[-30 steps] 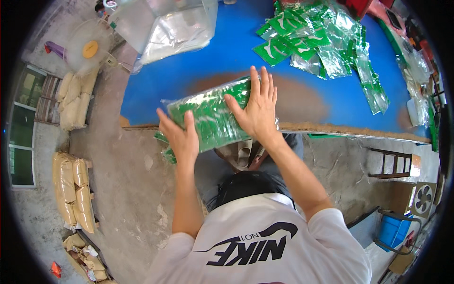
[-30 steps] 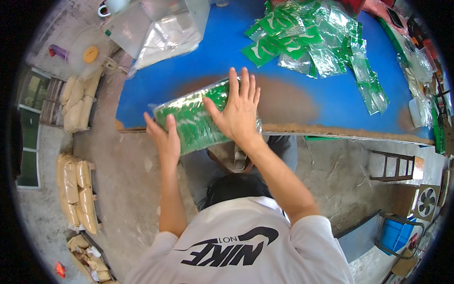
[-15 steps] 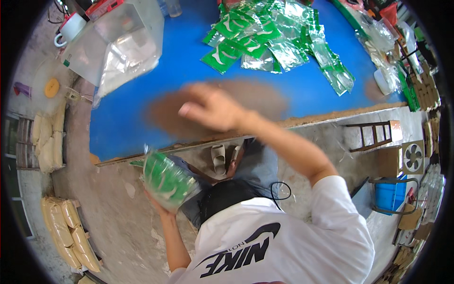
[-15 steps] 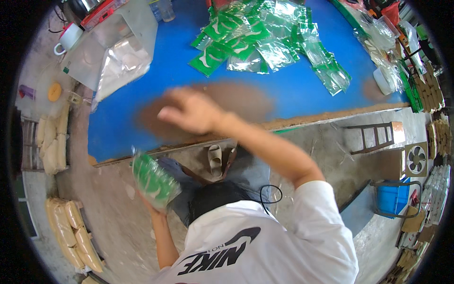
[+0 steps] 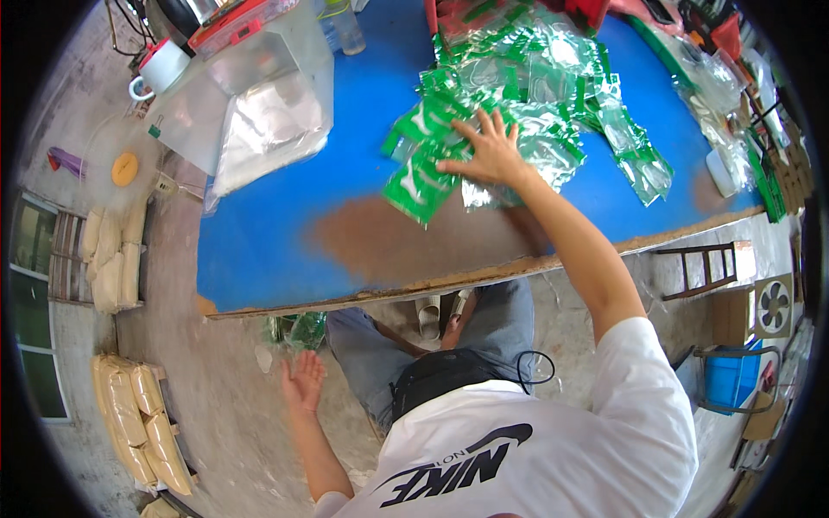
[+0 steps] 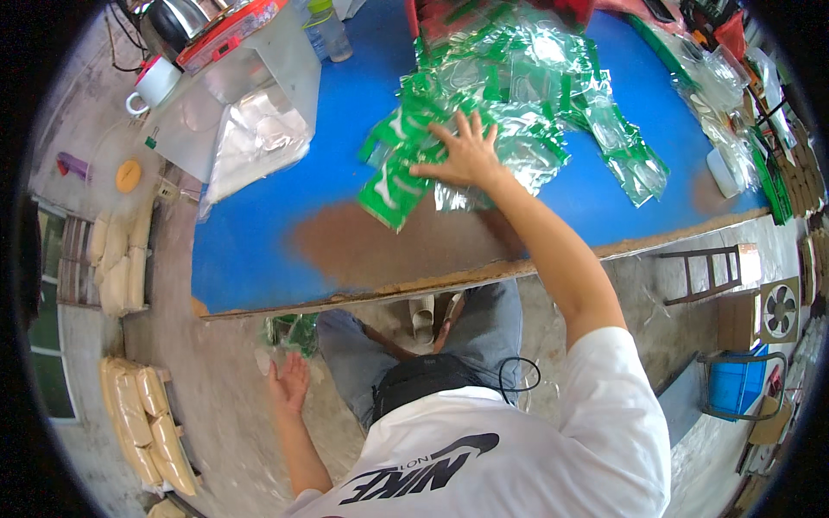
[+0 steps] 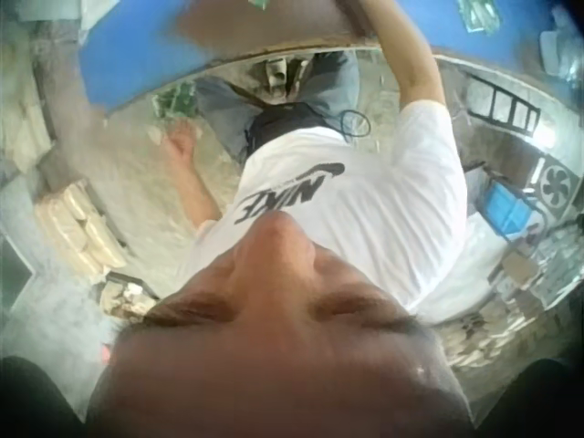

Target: The person is counting and placing small green plastic bags into a larger clear plastic bag.

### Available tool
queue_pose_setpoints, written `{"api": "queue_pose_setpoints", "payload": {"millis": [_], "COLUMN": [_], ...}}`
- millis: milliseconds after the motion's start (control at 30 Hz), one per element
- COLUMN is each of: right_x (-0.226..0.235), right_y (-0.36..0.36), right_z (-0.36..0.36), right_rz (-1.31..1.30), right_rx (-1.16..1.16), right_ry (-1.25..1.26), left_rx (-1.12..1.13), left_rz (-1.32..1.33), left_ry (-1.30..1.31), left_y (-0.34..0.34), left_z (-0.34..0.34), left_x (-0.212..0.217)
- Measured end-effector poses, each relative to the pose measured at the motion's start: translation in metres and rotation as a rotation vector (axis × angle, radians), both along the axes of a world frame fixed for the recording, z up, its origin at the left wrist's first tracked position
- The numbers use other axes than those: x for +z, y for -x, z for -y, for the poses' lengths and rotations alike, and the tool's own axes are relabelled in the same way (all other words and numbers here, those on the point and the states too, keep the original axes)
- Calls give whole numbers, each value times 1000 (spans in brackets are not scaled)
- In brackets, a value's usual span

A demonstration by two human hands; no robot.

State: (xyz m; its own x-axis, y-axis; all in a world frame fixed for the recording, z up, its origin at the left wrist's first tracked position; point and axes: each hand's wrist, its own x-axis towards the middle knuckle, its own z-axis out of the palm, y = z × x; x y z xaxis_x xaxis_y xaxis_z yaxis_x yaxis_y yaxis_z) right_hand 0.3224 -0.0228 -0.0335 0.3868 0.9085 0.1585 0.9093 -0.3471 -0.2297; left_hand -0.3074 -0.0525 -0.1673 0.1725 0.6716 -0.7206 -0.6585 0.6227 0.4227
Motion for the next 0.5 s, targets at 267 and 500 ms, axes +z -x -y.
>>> {"api": "queue_pose_setpoints", "payload": {"millis": [267, 500], "right_x": [39, 20], "right_y": [123, 193], "right_z": [75, 122], "right_rz": [-40, -326], "right_rx": [310, 643], "right_ry": [-228, -401], "left_rx": [-849, -1089], "left_rz": [92, -75], "left_ry": [-347, -433], "left_y": [-184, -213], "left_z": [51, 48], "left_x": [85, 104]}}
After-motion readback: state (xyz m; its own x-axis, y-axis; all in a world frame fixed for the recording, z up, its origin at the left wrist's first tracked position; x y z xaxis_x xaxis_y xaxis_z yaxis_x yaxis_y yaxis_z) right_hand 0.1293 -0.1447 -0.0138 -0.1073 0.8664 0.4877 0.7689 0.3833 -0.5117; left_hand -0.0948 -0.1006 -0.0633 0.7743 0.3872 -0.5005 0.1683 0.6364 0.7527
